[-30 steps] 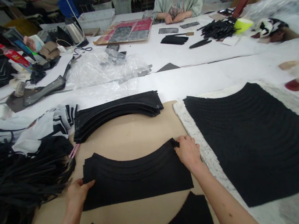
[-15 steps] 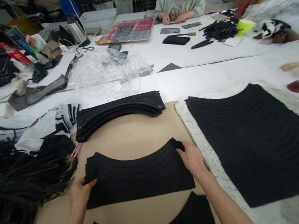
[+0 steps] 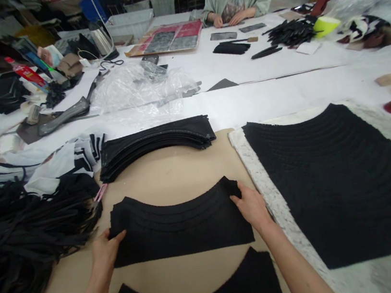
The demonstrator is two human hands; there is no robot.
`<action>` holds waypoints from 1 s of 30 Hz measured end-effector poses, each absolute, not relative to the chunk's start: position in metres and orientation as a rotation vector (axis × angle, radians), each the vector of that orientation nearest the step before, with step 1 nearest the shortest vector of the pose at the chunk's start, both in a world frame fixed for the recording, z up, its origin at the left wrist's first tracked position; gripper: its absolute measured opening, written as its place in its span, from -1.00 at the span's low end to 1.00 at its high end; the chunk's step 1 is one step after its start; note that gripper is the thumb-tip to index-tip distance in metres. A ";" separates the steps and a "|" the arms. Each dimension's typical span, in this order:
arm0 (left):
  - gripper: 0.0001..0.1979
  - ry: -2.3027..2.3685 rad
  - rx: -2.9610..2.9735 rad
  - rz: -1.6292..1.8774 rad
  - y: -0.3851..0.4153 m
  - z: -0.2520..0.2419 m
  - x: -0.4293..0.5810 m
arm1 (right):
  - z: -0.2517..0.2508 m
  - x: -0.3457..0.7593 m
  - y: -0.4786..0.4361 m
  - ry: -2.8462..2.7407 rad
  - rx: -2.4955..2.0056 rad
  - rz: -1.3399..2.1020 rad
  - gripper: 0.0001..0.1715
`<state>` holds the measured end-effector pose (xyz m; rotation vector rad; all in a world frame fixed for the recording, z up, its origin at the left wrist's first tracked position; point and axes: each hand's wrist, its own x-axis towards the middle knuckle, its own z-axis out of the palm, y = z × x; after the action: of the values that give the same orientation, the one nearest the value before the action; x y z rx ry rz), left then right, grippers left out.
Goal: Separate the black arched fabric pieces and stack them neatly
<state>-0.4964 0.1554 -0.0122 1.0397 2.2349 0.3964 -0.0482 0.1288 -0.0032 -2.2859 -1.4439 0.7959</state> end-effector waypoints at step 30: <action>-0.42 1.447 0.586 0.756 -0.054 0.042 -0.016 | 0.091 0.430 -0.160 -0.293 -1.901 1.154 -0.49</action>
<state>-0.0161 -0.0537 0.0423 0.5864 1.4467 0.7561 0.4297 -0.1598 0.0907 -1.9013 -0.2931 1.1543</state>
